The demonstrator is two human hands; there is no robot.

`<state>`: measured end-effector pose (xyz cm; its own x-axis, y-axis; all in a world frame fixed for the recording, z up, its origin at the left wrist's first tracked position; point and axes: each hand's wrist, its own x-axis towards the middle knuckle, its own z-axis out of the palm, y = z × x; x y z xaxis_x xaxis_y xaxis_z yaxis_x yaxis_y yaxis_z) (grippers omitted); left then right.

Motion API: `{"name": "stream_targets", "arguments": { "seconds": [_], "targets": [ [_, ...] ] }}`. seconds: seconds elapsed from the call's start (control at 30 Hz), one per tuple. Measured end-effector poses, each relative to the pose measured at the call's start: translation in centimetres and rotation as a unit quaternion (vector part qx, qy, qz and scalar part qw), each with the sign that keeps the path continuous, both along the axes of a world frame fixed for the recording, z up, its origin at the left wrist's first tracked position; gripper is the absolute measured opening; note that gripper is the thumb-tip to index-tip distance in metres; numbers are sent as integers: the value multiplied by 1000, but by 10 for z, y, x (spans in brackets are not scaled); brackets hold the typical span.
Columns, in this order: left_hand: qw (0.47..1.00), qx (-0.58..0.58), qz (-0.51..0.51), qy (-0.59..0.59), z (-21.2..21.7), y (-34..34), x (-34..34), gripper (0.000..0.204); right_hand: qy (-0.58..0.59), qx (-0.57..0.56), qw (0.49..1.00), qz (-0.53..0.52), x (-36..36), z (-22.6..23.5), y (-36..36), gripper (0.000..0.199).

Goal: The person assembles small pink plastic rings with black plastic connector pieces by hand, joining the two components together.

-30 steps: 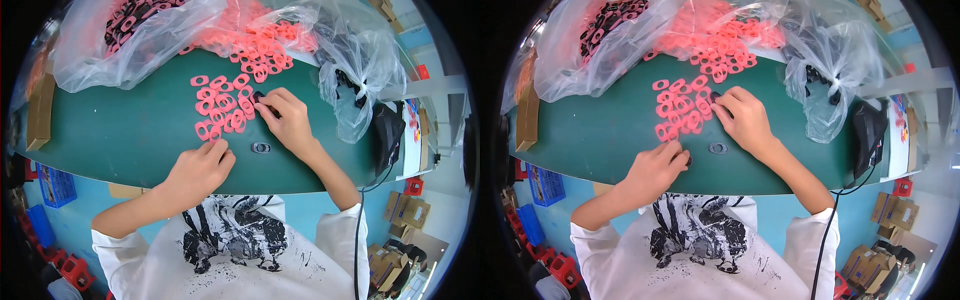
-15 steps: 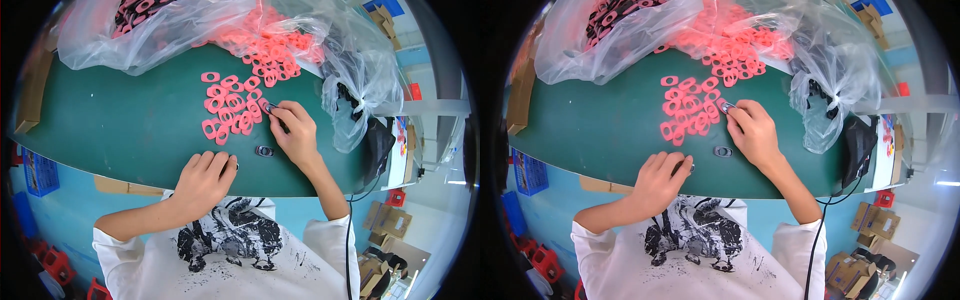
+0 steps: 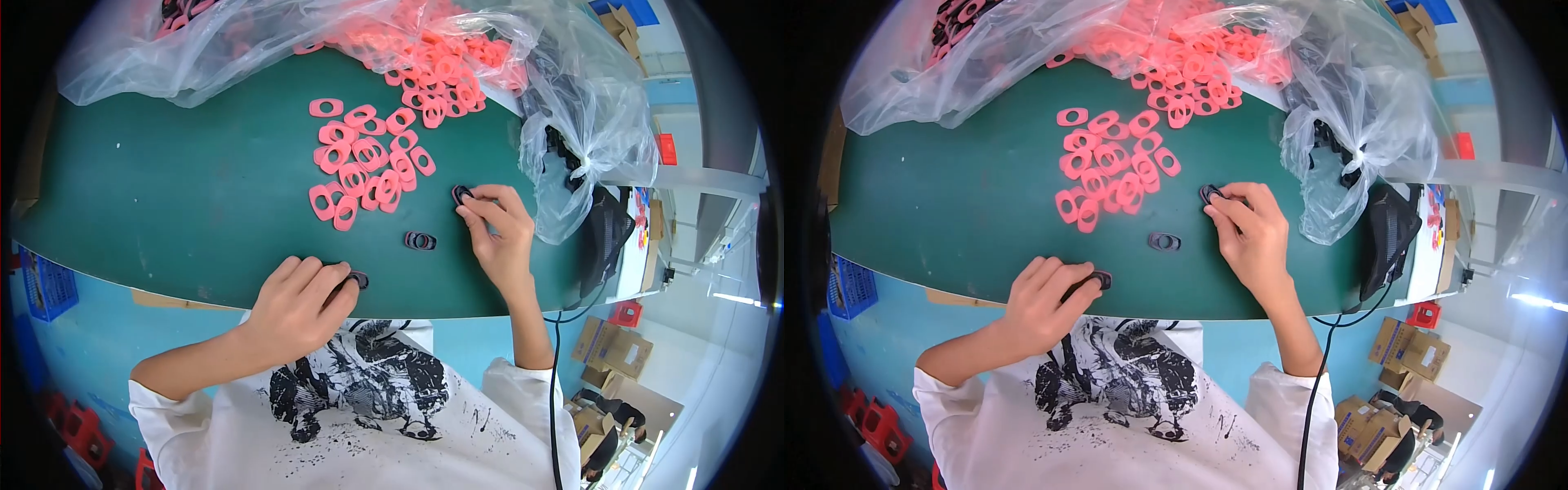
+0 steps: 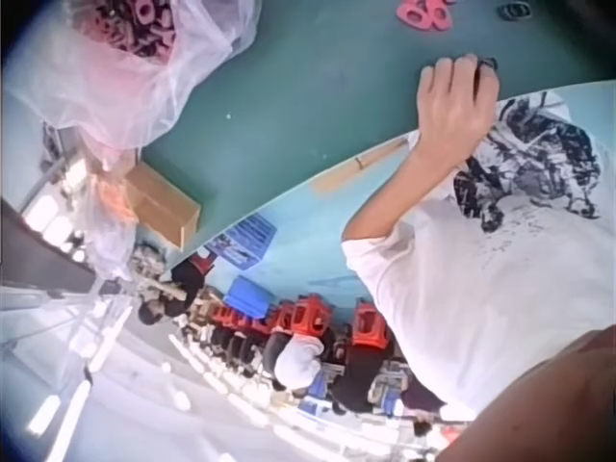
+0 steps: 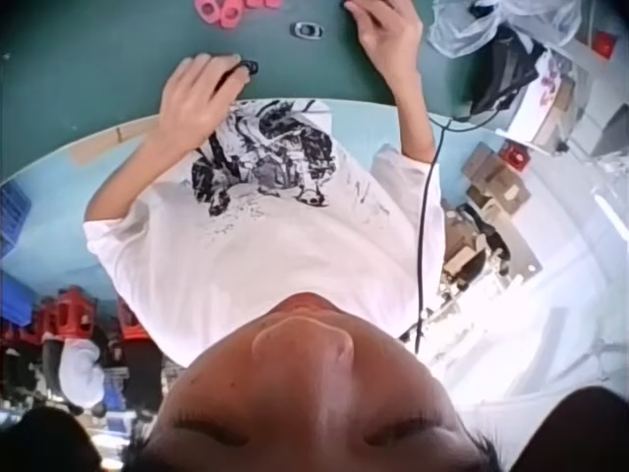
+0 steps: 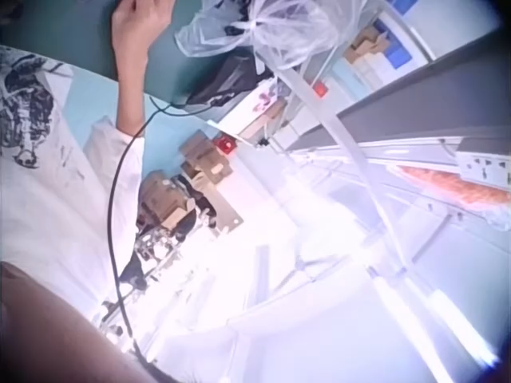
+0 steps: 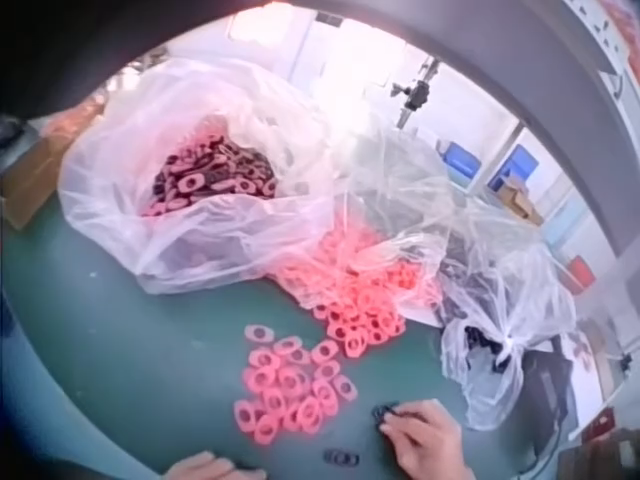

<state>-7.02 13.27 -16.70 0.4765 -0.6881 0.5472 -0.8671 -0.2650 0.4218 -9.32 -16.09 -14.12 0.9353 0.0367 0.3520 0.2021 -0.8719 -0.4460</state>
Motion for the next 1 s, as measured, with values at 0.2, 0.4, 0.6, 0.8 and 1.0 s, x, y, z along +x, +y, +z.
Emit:
{"name": "stream_targets", "arguments": {
  "seconds": [0.2, 0.4, 0.6, 0.8, 1.0],
  "targets": [
    [998, 58, -9, -4, 11, -3, -3, 25, -44, -40, 997, -49, -5, -7, 13, 14],
    [999, -23, 40, 6, 19, -7, 0, 19, -60, 55, 996, -32, -18, 13, 16, 13],
    [996, 74, -15, 50, 19, -4, 7, 21, -8, 69, 997, -42, -37, 1, 18, 18],
    [687, -279, -67, 667, 34, -2, 0, 10, -26, 62, 995, 78, -32, 8, 39, 22],
    [663, -322, -49, 674, 15, -11, -8, 7, 16, 70, 991, 114, -24, 1, 41, 21]
  ]
}}
